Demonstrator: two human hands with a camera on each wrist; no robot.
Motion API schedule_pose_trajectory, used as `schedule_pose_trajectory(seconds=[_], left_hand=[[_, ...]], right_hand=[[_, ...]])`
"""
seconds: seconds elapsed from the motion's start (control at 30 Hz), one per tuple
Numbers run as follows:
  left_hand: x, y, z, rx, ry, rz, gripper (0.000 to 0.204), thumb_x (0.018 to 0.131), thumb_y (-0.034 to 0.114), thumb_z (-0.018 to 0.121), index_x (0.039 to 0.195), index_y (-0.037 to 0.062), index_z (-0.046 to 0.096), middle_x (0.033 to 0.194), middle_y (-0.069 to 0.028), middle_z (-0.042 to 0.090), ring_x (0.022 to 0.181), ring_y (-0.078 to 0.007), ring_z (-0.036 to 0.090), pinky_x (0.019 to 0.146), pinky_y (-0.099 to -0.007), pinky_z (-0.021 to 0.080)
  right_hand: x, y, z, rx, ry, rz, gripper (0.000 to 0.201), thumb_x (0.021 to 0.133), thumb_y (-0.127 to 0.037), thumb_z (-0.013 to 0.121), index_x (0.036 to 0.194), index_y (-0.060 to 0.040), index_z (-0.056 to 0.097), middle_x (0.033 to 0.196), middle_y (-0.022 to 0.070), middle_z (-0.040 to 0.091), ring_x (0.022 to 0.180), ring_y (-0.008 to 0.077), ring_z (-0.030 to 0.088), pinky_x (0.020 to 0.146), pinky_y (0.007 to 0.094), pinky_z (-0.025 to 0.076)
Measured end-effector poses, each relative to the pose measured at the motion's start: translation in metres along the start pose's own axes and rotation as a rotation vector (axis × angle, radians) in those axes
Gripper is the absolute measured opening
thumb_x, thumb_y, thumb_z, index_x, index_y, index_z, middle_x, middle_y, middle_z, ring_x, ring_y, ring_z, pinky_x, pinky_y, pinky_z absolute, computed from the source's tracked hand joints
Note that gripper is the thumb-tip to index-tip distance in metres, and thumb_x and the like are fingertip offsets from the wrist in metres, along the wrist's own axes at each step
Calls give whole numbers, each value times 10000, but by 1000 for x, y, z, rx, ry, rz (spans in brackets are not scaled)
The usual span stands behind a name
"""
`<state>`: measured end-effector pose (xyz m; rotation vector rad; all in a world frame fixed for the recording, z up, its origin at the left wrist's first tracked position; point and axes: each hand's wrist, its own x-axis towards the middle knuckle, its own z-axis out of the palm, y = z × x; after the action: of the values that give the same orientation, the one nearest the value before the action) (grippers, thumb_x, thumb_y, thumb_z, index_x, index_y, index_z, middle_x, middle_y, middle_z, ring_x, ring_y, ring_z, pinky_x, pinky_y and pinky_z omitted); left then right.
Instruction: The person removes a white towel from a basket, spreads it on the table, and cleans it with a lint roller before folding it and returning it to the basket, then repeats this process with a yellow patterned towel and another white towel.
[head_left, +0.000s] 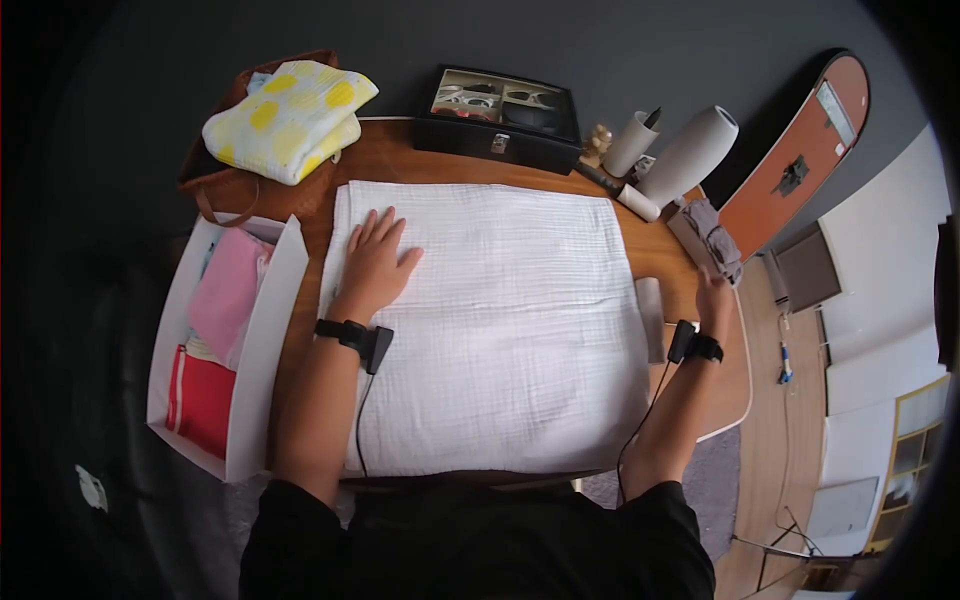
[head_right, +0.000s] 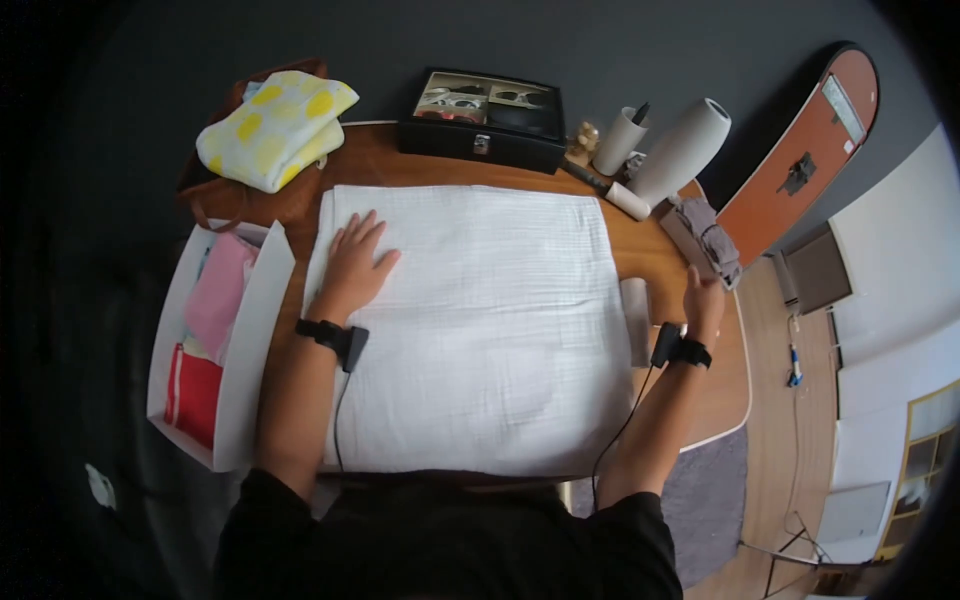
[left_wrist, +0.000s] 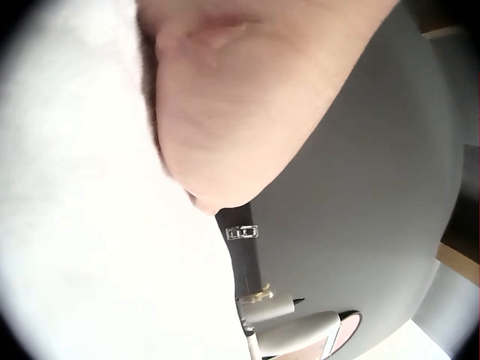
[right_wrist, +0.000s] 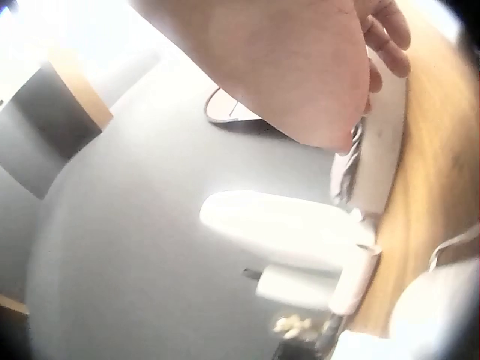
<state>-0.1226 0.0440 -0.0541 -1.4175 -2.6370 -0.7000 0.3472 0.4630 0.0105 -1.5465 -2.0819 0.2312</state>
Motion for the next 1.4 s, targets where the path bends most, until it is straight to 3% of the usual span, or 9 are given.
schedule_pose_trajectory(seconds=[0.07,0.13,0.47,0.6,0.8,1.03,1.13,1.27,1.4], left_hand=[[2,10,-10,-98,23,38,512,1081,360,658,1463,19,655,1691,-168,487,1629,-352,340,1337,-533,210],[0,35,-27,-275,121,148,378,1068,264,692,1351,13,710,1568,-176,605,1517,-354,499,1276,-482,358],[4,73,-4,-1878,-648,-266,413,1168,330,499,1440,43,618,1463,-133,665,1315,-269,659,1100,-365,509],[-4,62,12,-2049,-448,-574,413,1166,361,501,1412,50,616,1449,-143,654,1317,-271,629,1083,-360,519],[-3,53,14,-2137,-455,-608,425,1166,339,499,1421,9,584,1473,-181,628,1340,-303,613,1092,-371,526],[-5,56,13,-2086,-436,-548,437,1168,349,493,1436,15,579,1511,-182,614,1351,-312,620,1114,-389,513],[-4,60,13,-2059,-420,-535,429,1165,345,489,1447,36,582,1522,-174,609,1355,-309,619,1131,-394,498],[-9,64,9,-1810,-225,-400,341,1150,246,505,1403,48,618,1431,-147,674,1322,-266,644,1138,-379,483],[-6,48,21,-1228,6,-87,241,1121,118,498,1263,48,679,1281,-107,739,1226,-209,681,1094,-333,490]], right_hand=[[5,91,53,167,358,-193,617,1005,-536,703,1103,71,755,952,306,766,958,461,775,796,521,577],[-34,1,-7,-151,-67,539,683,951,-614,736,1043,62,772,890,286,767,896,439,791,777,508,587],[-49,70,-4,-197,110,293,560,895,-466,799,868,91,756,837,269,757,732,411,756,722,515,570],[-63,108,8,82,3,321,500,912,-398,774,930,99,721,736,219,705,564,312,663,616,494,532],[-54,94,-2,225,230,418,485,898,-247,775,1275,25,639,889,181,700,643,254,722,517,396,522],[-12,6,-60,1312,346,291,430,1001,-136,731,1386,-32,570,863,31,611,660,131,564,608,288,477],[-46,-114,-100,1179,213,22,159,1076,-201,702,1074,-51,650,770,-41,475,637,61,388,611,264,333],[-90,-207,-133,1169,253,-218,336,1095,-253,690,821,-99,571,723,-60,413,653,50,356,616,266,268],[-127,-221,-89,1456,69,-536,399,1099,-222,664,757,-126,482,703,-50,404,645,84,363,622,276,285]])
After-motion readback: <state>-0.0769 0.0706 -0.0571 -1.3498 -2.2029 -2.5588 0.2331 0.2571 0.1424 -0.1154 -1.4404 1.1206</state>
